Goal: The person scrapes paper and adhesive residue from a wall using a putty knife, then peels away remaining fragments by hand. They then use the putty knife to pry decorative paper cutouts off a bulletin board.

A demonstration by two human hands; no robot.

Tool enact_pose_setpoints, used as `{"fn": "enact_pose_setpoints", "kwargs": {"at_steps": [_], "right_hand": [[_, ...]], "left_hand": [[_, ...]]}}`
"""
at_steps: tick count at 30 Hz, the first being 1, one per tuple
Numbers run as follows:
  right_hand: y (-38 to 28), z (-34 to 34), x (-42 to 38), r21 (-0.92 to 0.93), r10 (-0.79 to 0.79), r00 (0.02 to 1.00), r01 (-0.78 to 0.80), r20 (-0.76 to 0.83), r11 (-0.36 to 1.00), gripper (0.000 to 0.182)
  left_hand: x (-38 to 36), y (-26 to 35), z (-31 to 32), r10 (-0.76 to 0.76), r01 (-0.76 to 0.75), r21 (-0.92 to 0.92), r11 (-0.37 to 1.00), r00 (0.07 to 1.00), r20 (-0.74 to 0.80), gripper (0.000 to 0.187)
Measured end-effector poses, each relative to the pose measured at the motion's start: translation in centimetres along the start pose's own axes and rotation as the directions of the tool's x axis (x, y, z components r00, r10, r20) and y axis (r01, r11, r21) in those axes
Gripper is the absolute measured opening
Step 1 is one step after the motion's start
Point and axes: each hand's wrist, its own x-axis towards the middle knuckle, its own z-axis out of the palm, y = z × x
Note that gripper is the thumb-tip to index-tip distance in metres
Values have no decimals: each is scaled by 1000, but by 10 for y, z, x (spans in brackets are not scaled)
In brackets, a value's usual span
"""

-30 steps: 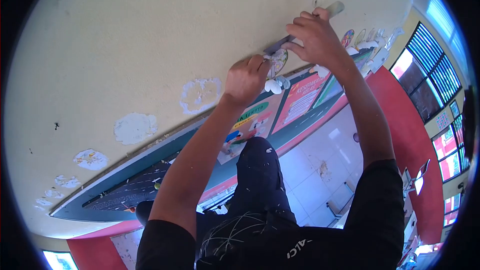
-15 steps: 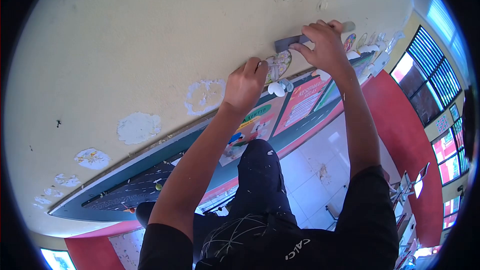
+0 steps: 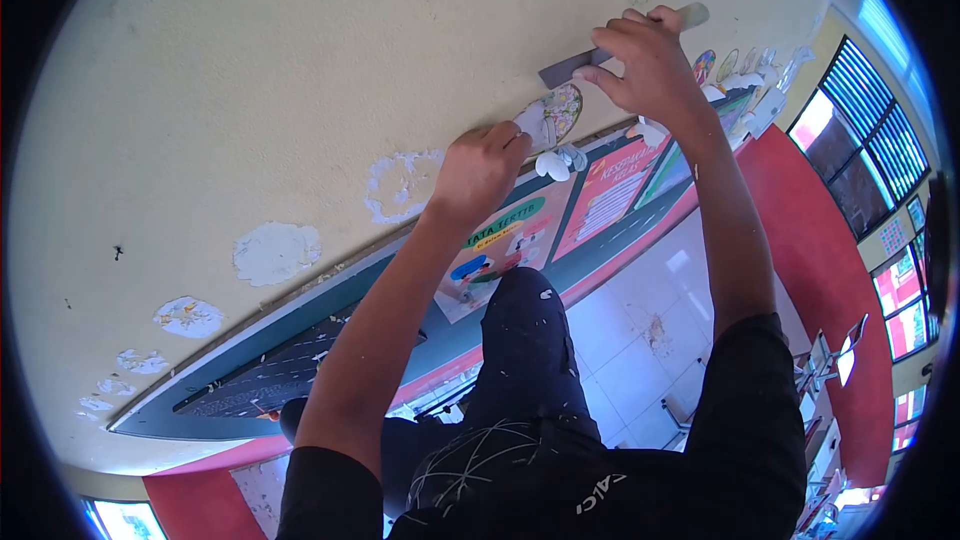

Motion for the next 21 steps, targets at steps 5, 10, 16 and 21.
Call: {"fn": "enact_pose_setpoints", "kwargs": {"at_steps": [5,10,16,21], "right_hand": [[-11,16,-3,50,-3,998,0,64,999,27],[-33,24,-18,48,-4,998,1,58,999,27],[-40,13,-19,27,31,997,-33,74,999,29],[-35,4,-55,441,644,764,-566,-36,697,26]], "left_hand": [[-2,-5,-9,55,-50,-96,994,997,52,15],[-19,-1,-9,29,-11,-122,992,989,143,13],[-23,5,-6,-39,62,-227,972,994,104,13],[-20,8,-14,-145,168,-234,958,983,114,17]]}}
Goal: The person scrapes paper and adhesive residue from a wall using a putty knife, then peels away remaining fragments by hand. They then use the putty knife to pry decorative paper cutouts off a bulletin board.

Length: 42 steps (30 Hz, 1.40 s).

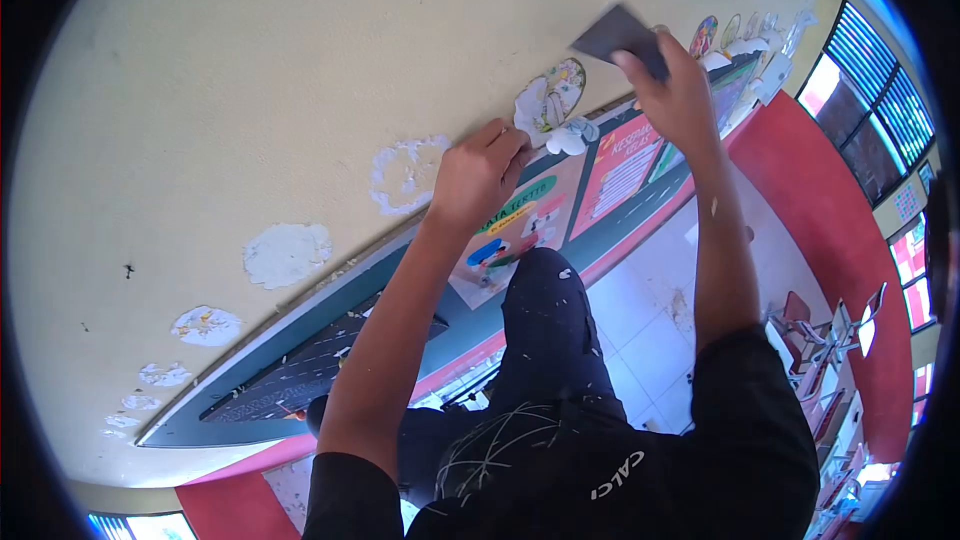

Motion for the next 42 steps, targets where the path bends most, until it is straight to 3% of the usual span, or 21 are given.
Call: {"fn": "enact_pose_setpoints", "kwargs": {"at_steps": [1,3,4,6,8,11,14,16,19,23,27,28,31,35,39,41,42], "right_hand": [[1,2,-19,222,247,969,-244,15,944,27],[15,43,-82,500,422,897,-427,129,753,27],[-3,54,-114,481,607,730,-674,314,561,30],[-13,86,-172,579,598,660,-729,455,364,29],[-36,102,-202,627,597,587,-760,547,173,29],[-56,111,-217,624,468,557,-781,687,13,30],[-71,116,-210,633,389,580,-774,716,-11,35],[-79,120,-207,610,337,547,-783,767,-119,42],[-102,117,-196,679,286,618,-693,733,-243,50],[-137,116,-166,777,467,625,-556,626,-297,45],[-123,131,-121,858,632,602,-463,488,-221,34],[-105,135,-101,910,740,540,-327,402,-256,28],[-93,133,-92,924,730,568,-262,381,-279,27],[-120,141,-132,812,595,578,-527,559,-251,28],[-86,142,-105,907,740,536,-331,407,-259,22],[-88,146,-106,890,713,558,-402,425,-215,22],[-89,142,-109,875,682,580,-442,445,-196,22]], "left_hand": [[1,1,-3,-23,23,34,999,1000,12,19],[9,10,-12,17,-40,196,980,993,115,21],[17,14,-18,37,-83,275,958,985,170,23],[35,19,-36,84,-179,411,894,967,240,27],[51,20,-49,74,-245,494,834,937,341,26],[67,19,-46,141,-489,542,684,817,559,20],[80,12,-37,239,-582,527,619,779,580,12],[88,17,-33,175,-615,529,585,733,657,10],[97,19,-28,150,-649,495,578,681,717,8],[101,11,-26,236,-679,418,604,653,720,9],[115,15,-28,284,-543,373,752,778,560,9],[120,21,-32,259,-465,342,817,825,503,9],[129,36,-52,257,-309,168,936,927,273,11],[117,54,-92,103,-104,-21,994,994,-31,17],[55,65,-131,-107,97,72,993,980,167,25],[12,69,-140,-272,264,72,962,887,373,35],[-15,61,-142,-239,230,76,970,859,452,40]]}}
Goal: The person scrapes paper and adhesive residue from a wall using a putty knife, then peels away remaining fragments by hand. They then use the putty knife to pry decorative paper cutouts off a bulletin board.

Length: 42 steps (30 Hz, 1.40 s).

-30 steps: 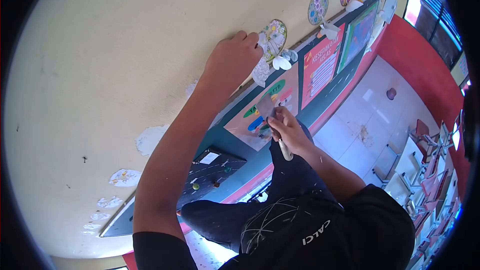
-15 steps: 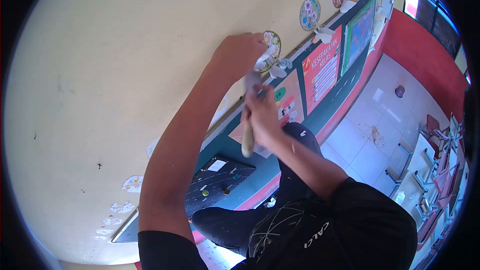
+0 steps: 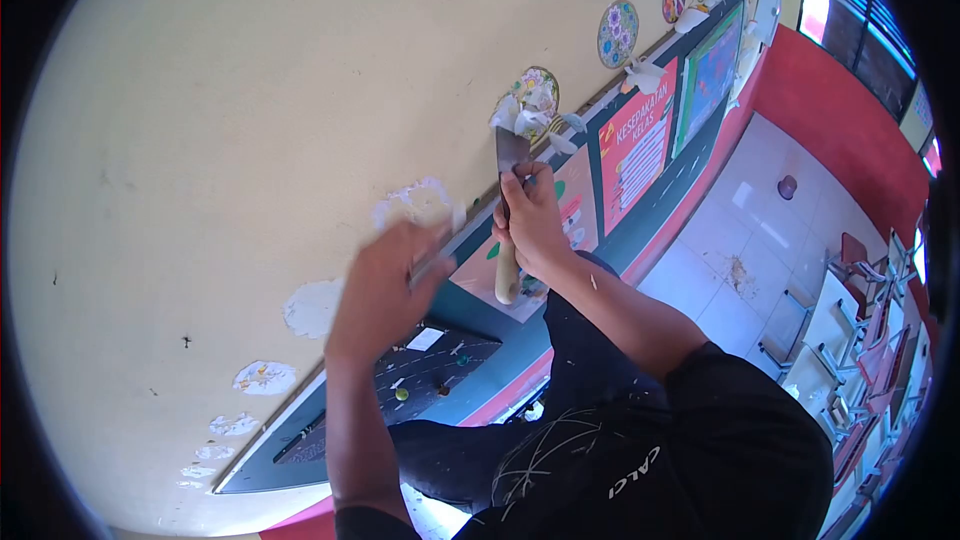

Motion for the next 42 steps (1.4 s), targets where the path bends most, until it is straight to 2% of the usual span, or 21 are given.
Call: {"fn": "enact_pose_setpoints", "kwargs": {"at_steps": [4,6,8,10,11,12,13,14,15,16,18,20,23,26,30,33,36,39,40,41,42], "right_hand": [[-5,-15,3,-64,-43,996,48,78,997,21],[-8,-8,3,19,-108,994,108,-12,994,23],[-14,-11,9,121,-152,986,159,-64,980,29],[-26,-19,-1,61,-104,992,100,65,993,33],[-33,-23,-5,23,-82,987,79,136,997,36],[-37,-30,-13,4,-101,962,104,252,995,56],[-42,-38,-14,-188,-267,908,338,322,922,63],[-44,-50,-14,-345,-391,817,545,424,764,70],[-52,-54,-24,-491,-423,780,622,462,610,76],[-60,-57,-33,-610,-453,739,670,499,423,83],[-74,-60,-20,-627,-598,551,773,583,101,73],[-101,-53,-5,-679,-611,435,694,661,-239,54],[-126,-27,28,-555,-489,342,729,802,-401,50],[-123,-6,46,-611,-345,514,730,786,-305,49],[-106,-22,84,-543,-359,422,750,833,-378,47],[-89,-32,92,-643,-375,533,709,758,-290,36],[-87,-35,77,-752,-333,685,644,648,-138,19],[-76,-68,40,-791,-133,789,610,600,43,14],[-65,-83,26,-826,-4,829,558,559,76,16],[-53,-101,6,-861,127,852,499,508,99,20],[-39,-112,-20,-921,351,860,290,369,259,20]], "left_hand": [[-77,-37,65,-300,363,-234,902,916,265,37],[-130,-64,127,-364,447,-328,832,887,285,29],[-192,-96,202,-438,494,-389,777,869,229,23],[-264,-110,284,-643,650,-243,720,757,119,30],[-300,-117,317,-618,626,-140,767,780,97,35],[-294,-115,318,-573,574,-239,783,815,82,35],[-284,-109,315,-531,516,-342,785,845,57,36],[-270,-107,315,-590,537,-411,737,808,-3,36],[-252,-106,309,-648,552,-474,686,760,-53,37],[-240,-107,304,-683,580,-510,636,730,-22,37],[-227,-107,300,-725,625,-548,556,687,50,36],[-225,-105,304,-716,631,-556,541,693,90,34],[-234,-103,318,-646,613,-501,611,752,132,34],[-238,-109,323,-571,615,-404,677,786,238,35],[-240,-130,339,-600,608,-439,662,780,176,36],[-249,-135,339,-622,636,-402,659,761,184,36],[-247,-130,328,-627,651,-396,648,751,208,36],[-244,-127,323,-633,649,-422,633,748,202,34],[-242,-125,320,-640,646,-441,623,745,188,33],[-239,-123,319,-647,643,-459,613,742,176,32],[-237,-122,318,-656,644,-519,562,729,194,34]]}}
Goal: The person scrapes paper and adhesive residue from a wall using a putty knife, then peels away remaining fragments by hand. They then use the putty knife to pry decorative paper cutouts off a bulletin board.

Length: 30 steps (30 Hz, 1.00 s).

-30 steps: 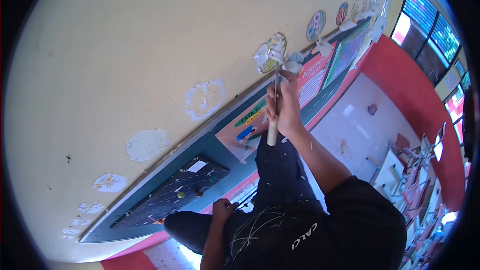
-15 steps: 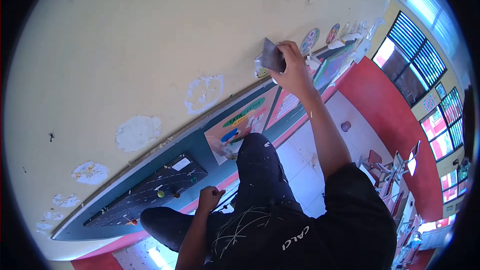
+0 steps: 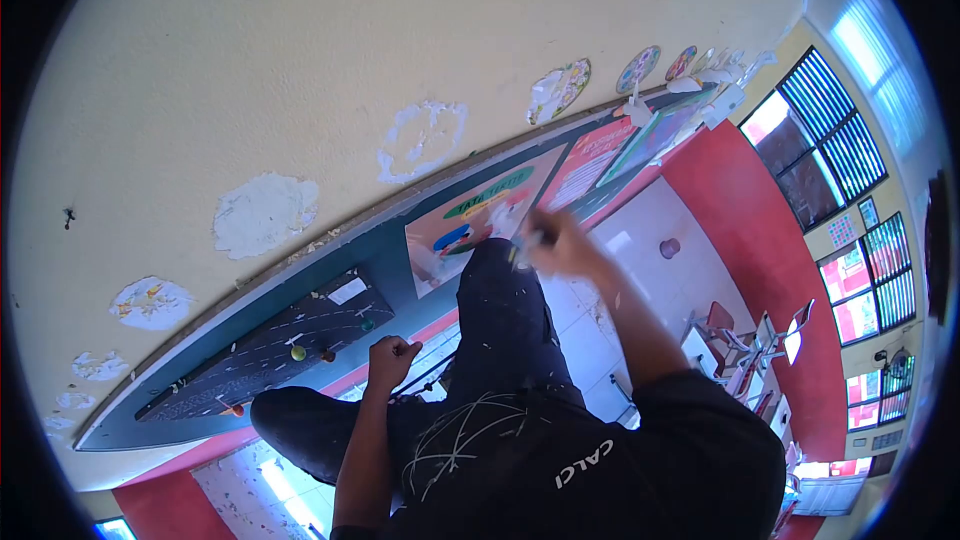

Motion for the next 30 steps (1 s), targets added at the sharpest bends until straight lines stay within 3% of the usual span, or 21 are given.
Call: {"fn": "enact_pose_setpoints", "kwargs": {"at_steps": [1,2,3,4,5,6,7,9,10,12,13,14,15,16,19,21,26,29,30], "right_hand": [[24,22,-13,-153,-316,944,327,91,933,24],[7,43,-36,81,-50,957,28,286,996,28],[11,69,-50,155,-113,943,67,314,986,31],[13,92,-60,137,-65,924,14,378,990,27],[12,110,-62,103,-111,944,83,312,991,29],[11,126,-62,62,-162,955,152,249,987,31],[8,139,-60,17,-216,958,217,188,976,33],[0,150,-41,57,-445,892,442,75,895,39],[-8,147,-29,63,-548,836,546,17,835,42],[-25,127,-10,-115,-647,759,637,-78,762,51],[-21,125,-1,-56,-417,875,417,-247,907,54],[-17,122,8,46,-147,911,178,-385,983,58],[-34,103,16,243,-1,899,119,-437,963,63],[-49,80,25,434,152,877,69,-456,898,69],[-38,52,49,168,-100,737,281,-668,945,63],[-49,41,46,-12,-190,727,242,-660,970,61],[-46,49,64,-126,-323,709,317,-626,940,76],[-47,46,62,-96,-277,718,283,-638,954,75],[-45,47,67,-242,-359,648,266,-672,933,76]], "left_hand": [[1,2,-1,-21,22,-68,997,1000,13,37],[2,5,-1,-42,45,-131,990,999,32,41],[-2,25,-8,-85,120,-322,939,989,120,46],[-8,45,-15,-114,208,-487,848,970,215,53],[-12,58,-22,-127,301,-623,722,943,308,61],[-11,37,-13,-13,372,-740,561,897,441,75],[-15,53,-19,43,459,-792,403,855,517,72],[-22,91,-12,-214,414,-768,489,910,355,57],[-17,93,-14,-196,356,-753,554,934,298,50],[-5,91,-16,-139,234,-701,673,972,191,39],[0,86,-21,-86,98,-524,846,995,47,36],[5,80,-31,3,-27,-297,955,997,-80,35],[11,69,-40,120,-130,-40,991,976,-180,35],[14,37,-44,312,-250,247,936,915,-255,45],[-7,1,-46,359,-245,324,914,861,-361,44],[-9,3,-47,282,-198,262,945,898,-338,40],[-2,19,-22,264,-221,176,959,923,-280,30],[-7,12,-12,237,-215,134,967,955,-176,25],[-8,12,-12,226,-207,133,969,964,-144,25]]}}
